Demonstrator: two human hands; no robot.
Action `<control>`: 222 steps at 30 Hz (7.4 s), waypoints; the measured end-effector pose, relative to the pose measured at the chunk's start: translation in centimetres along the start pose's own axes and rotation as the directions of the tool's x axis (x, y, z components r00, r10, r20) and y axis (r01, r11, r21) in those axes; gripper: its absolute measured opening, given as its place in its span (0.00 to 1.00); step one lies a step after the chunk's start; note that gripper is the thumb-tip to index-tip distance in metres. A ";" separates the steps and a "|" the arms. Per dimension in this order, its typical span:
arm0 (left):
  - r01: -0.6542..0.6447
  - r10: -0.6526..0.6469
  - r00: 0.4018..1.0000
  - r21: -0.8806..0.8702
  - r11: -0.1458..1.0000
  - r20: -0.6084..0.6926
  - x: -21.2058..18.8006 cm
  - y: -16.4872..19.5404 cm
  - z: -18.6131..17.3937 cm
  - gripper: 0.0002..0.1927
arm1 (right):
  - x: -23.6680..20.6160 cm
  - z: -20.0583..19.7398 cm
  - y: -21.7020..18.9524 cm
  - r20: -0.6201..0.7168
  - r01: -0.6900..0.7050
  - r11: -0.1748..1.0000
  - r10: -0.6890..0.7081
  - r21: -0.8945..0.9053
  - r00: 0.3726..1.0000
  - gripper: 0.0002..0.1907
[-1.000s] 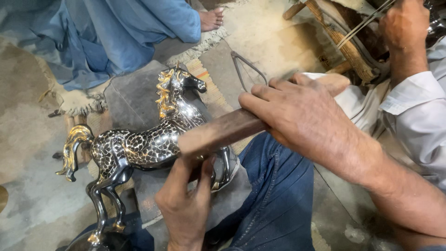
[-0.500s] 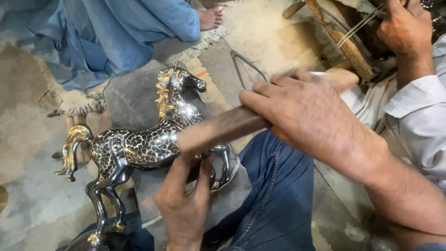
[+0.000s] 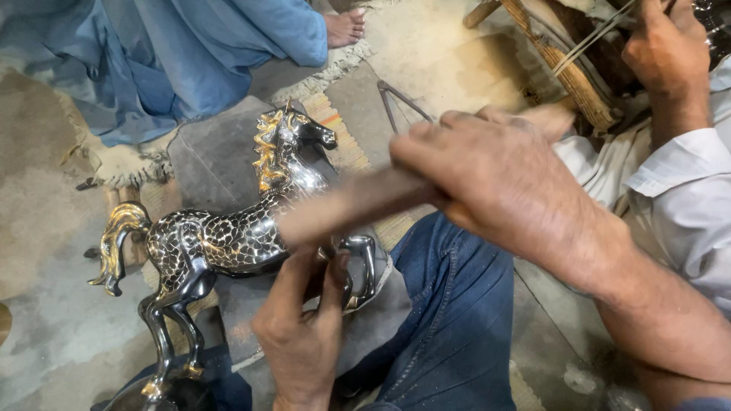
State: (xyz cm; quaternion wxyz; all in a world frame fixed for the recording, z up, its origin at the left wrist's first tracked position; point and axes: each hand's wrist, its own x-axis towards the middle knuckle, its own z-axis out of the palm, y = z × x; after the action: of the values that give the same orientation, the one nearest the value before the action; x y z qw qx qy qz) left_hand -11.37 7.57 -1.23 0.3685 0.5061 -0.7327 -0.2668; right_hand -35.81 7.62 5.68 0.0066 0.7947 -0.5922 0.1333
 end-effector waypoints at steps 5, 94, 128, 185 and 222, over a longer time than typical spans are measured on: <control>-0.063 0.062 0.998 -0.069 0.996 -0.025 -0.1 0.2 -0.3 0.17 | 0.1 0.1 -0.1 0.055 0.028 0.997 -0.024 -0.075 0.998 0.15; -0.363 0.359 0.925 0.009 0.932 0.124 -0.8 -1.1 -1.6 0.19 | -6.9 0.9 -3.5 -0.053 -0.388 0.817 0.451 0.427 0.891 0.22; -0.440 0.424 0.869 0.007 0.898 0.254 0.3 -1.4 -2.5 0.19 | -7.5 2.1 -3.2 -0.168 -0.237 0.963 0.257 0.132 0.952 0.24; -0.458 0.435 0.862 0.031 0.888 0.261 -0.3 -2.4 -3.0 0.17 | -7.0 1.5 -3.8 -0.089 -0.305 0.898 0.349 0.318 0.933 0.26; -0.493 0.473 0.847 0.028 0.870 0.244 -0.1 -1.9 -3.3 0.18 | -7.8 2.2 -3.3 -0.197 -0.118 0.991 0.129 0.066 0.972 0.30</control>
State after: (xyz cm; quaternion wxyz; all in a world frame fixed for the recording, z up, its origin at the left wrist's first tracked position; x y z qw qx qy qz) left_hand -7.61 6.92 -0.77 0.3137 0.2873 -0.8850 -0.1890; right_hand -34.28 15.61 2.34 0.0366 0.7386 -0.6330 0.2292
